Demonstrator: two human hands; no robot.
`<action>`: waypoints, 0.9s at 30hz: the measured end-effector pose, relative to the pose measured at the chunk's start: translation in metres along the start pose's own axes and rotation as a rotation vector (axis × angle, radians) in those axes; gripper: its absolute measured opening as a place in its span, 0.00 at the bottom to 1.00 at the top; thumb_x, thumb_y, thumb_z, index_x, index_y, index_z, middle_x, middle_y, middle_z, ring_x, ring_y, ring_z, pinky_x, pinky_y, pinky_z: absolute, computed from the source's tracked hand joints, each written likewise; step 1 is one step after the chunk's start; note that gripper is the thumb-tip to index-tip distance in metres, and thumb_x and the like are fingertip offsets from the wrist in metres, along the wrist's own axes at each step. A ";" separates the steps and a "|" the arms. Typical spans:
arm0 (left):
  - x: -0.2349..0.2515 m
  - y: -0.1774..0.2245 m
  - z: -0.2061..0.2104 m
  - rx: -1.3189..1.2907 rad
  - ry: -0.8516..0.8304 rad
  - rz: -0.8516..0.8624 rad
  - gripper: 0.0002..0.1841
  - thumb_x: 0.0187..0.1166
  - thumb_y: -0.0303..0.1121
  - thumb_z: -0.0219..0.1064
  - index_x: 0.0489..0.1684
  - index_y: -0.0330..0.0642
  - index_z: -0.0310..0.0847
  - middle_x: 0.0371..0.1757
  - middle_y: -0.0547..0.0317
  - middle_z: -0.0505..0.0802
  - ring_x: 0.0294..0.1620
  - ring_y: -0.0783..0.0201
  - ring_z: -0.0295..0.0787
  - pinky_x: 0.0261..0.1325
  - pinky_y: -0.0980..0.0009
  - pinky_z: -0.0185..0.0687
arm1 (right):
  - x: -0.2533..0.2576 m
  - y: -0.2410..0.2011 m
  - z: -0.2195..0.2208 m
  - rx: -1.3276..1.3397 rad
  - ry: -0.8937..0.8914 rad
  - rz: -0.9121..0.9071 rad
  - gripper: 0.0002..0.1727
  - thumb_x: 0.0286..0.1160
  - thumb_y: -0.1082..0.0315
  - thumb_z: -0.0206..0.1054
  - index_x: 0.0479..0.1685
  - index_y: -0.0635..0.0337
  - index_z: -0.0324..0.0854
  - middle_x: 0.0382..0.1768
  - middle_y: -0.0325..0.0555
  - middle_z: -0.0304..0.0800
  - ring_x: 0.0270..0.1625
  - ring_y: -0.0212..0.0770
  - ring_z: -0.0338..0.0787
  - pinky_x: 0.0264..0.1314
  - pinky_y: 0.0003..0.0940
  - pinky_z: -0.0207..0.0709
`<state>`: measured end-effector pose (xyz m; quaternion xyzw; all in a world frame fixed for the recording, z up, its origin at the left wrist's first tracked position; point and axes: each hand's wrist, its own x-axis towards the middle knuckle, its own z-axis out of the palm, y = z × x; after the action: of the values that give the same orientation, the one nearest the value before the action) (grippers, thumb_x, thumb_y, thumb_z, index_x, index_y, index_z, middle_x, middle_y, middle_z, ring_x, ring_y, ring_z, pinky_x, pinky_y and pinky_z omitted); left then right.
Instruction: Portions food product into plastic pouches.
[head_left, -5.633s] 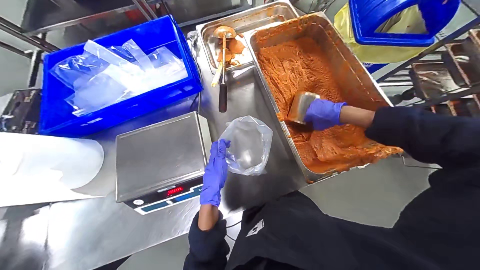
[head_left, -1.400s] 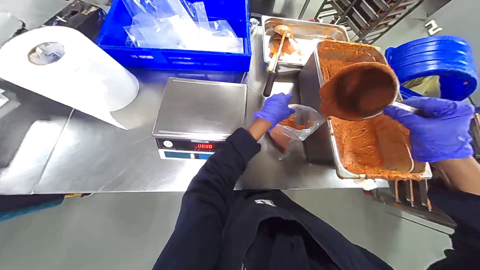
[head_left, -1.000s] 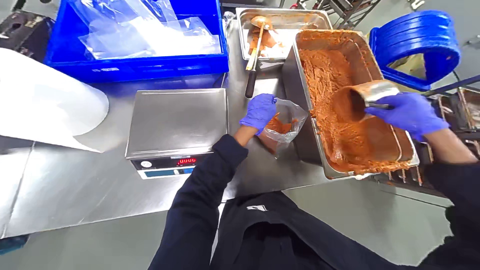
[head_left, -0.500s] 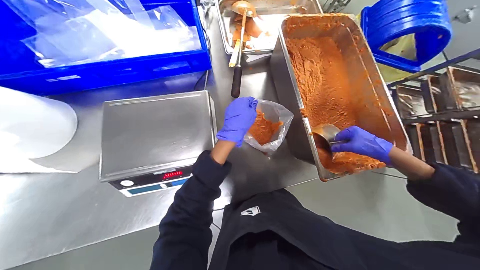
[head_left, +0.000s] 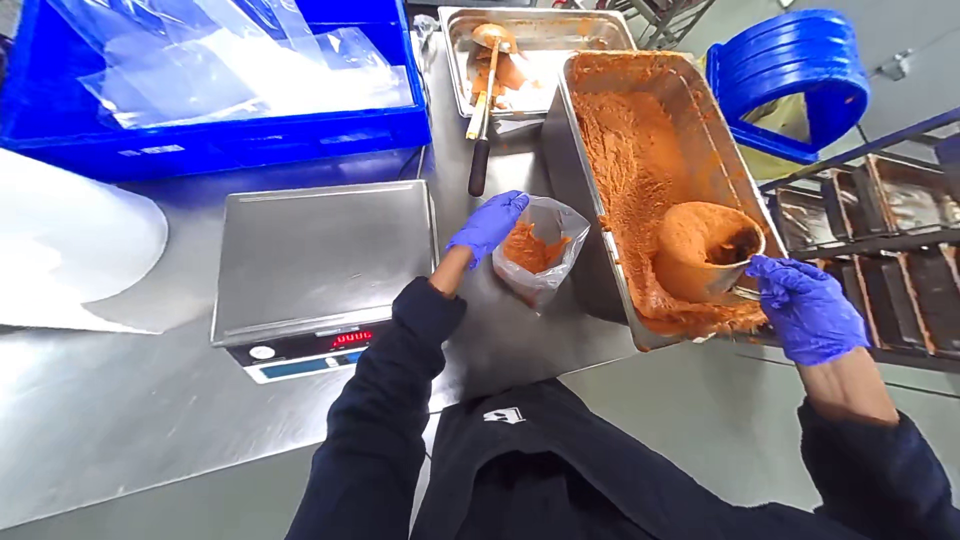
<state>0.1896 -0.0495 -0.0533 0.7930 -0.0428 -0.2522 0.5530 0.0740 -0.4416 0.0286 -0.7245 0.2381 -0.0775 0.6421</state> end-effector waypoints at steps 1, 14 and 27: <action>-0.002 0.000 -0.001 -0.027 0.007 -0.010 0.25 0.96 0.47 0.43 0.73 0.40 0.76 0.63 0.39 0.86 0.60 0.47 0.84 0.66 0.47 0.77 | 0.003 0.002 -0.001 0.027 0.010 -0.011 0.18 0.78 0.76 0.57 0.23 0.48 0.85 0.15 0.23 0.85 0.12 0.15 0.72 0.16 0.10 0.66; -0.038 0.021 -0.011 -0.193 -0.001 -0.028 0.20 0.94 0.46 0.48 0.63 0.40 0.77 0.40 0.55 0.80 0.35 0.66 0.70 0.44 0.65 0.71 | 0.001 -0.077 0.024 -0.141 -0.322 -0.587 0.08 0.63 0.69 0.80 0.34 0.40 0.91 0.32 0.21 0.94 0.34 0.20 0.90 0.41 0.18 0.85; 0.021 -0.034 -0.008 -0.443 -0.070 0.034 0.16 0.89 0.47 0.57 0.60 0.49 0.81 0.38 0.67 0.82 0.29 0.75 0.74 0.34 0.76 0.72 | -0.025 -0.105 0.141 -0.982 -0.626 -1.529 0.19 0.78 0.62 0.65 0.19 0.64 0.83 0.14 0.50 0.80 0.20 0.43 0.77 0.50 0.45 0.69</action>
<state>0.2047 -0.0369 -0.0892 0.6421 -0.0188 -0.2735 0.7159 0.1370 -0.2983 0.1123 -0.8599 -0.4751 -0.1701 0.0775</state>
